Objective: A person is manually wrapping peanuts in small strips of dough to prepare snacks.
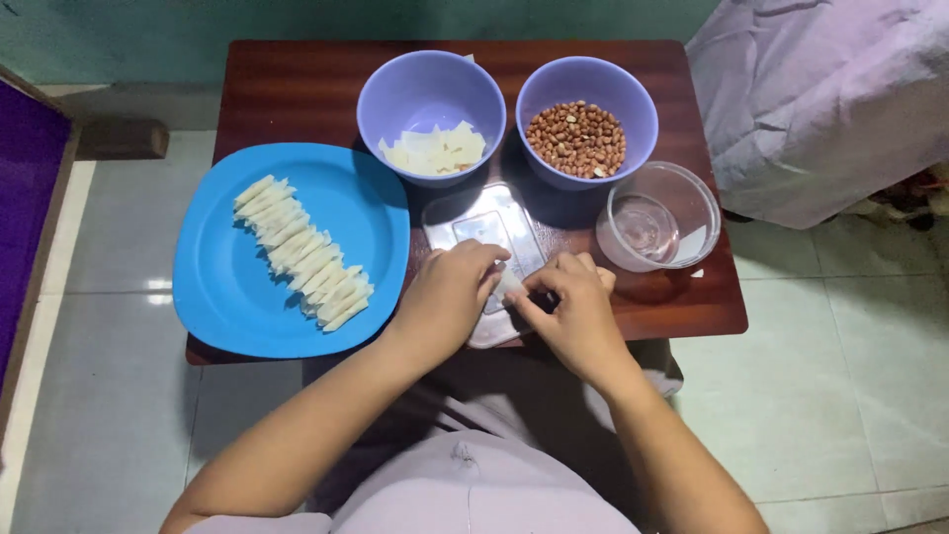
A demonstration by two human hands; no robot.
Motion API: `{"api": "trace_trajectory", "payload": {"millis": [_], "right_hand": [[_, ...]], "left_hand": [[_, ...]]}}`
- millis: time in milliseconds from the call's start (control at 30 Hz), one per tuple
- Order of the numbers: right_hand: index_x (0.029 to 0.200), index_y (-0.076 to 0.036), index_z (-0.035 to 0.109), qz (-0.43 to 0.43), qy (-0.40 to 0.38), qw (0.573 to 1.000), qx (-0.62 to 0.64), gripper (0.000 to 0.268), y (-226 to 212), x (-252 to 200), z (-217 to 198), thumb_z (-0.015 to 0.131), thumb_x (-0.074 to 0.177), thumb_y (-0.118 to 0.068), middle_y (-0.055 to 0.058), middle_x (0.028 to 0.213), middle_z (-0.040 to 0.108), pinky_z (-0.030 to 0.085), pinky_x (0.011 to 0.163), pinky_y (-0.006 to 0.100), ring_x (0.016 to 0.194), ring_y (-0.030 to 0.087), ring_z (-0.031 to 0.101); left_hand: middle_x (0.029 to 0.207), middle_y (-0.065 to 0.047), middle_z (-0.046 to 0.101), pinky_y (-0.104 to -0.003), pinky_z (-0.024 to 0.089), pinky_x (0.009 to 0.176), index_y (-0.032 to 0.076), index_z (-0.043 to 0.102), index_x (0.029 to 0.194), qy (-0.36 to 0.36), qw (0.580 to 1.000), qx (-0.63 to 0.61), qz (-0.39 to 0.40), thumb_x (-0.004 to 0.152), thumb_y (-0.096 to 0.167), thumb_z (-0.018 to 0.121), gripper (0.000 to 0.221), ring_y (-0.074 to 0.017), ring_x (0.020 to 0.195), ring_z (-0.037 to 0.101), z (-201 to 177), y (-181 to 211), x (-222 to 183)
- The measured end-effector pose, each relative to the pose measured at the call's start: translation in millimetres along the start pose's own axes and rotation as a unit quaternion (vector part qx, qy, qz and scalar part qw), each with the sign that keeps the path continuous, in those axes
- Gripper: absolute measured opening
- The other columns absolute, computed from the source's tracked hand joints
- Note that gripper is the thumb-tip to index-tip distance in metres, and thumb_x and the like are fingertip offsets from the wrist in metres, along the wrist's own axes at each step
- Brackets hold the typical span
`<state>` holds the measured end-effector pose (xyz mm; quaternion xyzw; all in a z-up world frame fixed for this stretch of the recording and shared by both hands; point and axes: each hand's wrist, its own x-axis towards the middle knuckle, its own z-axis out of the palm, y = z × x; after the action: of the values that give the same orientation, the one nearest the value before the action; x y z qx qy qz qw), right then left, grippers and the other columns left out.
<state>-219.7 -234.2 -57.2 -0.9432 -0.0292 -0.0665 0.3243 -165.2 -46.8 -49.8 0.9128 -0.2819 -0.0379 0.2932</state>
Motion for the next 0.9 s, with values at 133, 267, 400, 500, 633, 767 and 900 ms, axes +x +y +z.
{"api": "trace_trajectory", "payload": {"millis": [133,267,400,500,633,767,900], "right_hand": [[0.091,-0.022,0.072,-0.007,0.042,0.999,0.021,0.023,12,-5,13,0.086,0.078,-0.036,-0.003,0.079,0.055,0.036,0.089,0.036,0.09,0.019,0.057],[0.102,-0.027,0.073,-0.045,0.103,0.993,0.039,0.026,10,-9,13,0.085,0.081,-0.035,-0.006,0.089,0.056,0.036,0.089,0.033,0.094,0.017,0.058],[0.098,-0.027,0.074,-0.101,0.131,0.986,0.022,0.014,11,-13,14,0.08,0.086,-0.03,-0.004,0.093,0.057,0.034,0.094,0.033,0.096,0.018,0.057],[0.095,-0.028,0.074,-0.12,0.12,0.985,-0.012,0.009,9,-12,16,0.078,0.087,-0.03,-0.003,0.092,0.057,0.032,0.094,0.035,0.098,0.019,0.055],[0.096,-0.027,0.074,-0.118,0.118,0.986,-0.026,0.009,9,-13,16,0.077,0.088,-0.027,-0.002,0.09,0.057,0.033,0.094,0.036,0.096,0.02,0.057],[0.099,-0.024,0.076,-0.142,0.104,0.984,0.024,0.013,3,-12,-3,0.078,0.086,-0.02,0.0,0.091,0.063,0.04,0.09,0.034,0.094,0.02,0.062],[0.104,-0.023,0.078,-0.192,0.1,0.976,-0.01,0.024,10,4,-48,0.079,0.081,-0.014,0.003,0.098,0.067,0.044,0.089,0.039,0.096,0.026,0.063]], "left_hand": [[0.096,-0.006,0.068,-0.039,0.049,0.092,0.014,0.068,0.119,0.033,0.999,0.023,0.019,0.098,0.017,0.062,0.022,-0.0278,0.094,0.072,-3,5,-2],[0.101,-0.007,0.066,-0.038,0.048,0.09,0.01,0.07,0.117,0.119,0.986,0.095,0.072,0.099,0.014,0.063,0.02,-0.0254,0.096,0.069,-6,8,-12],[0.099,-0.007,0.067,-0.04,0.046,0.09,0.012,0.073,0.11,0.153,0.975,0.118,0.107,0.099,0.02,0.065,0.015,-0.0257,0.101,0.067,-1,11,-26],[0.103,-0.007,0.068,-0.041,0.044,0.091,0.014,0.072,0.113,0.134,0.977,0.122,0.11,0.096,0.023,0.067,0.02,-0.0255,0.106,0.065,17,6,-26],[0.101,-0.009,0.069,-0.043,0.043,0.093,0.011,0.073,0.108,0.126,0.974,0.15,0.114,0.096,0.022,0.067,0.017,-0.0272,0.103,0.066,15,11,-23],[0.099,-0.011,0.069,-0.045,0.043,0.092,0.009,0.074,0.107,0.086,0.979,0.141,0.116,0.094,0.023,0.068,0.02,-0.0292,0.099,0.066,-6,23,-17],[0.093,-0.011,0.068,-0.043,0.045,0.085,0.007,0.074,0.101,0.087,0.973,0.146,0.155,0.092,0.019,0.068,0.015,-0.0306,0.092,0.066,-42,39,4]]}}
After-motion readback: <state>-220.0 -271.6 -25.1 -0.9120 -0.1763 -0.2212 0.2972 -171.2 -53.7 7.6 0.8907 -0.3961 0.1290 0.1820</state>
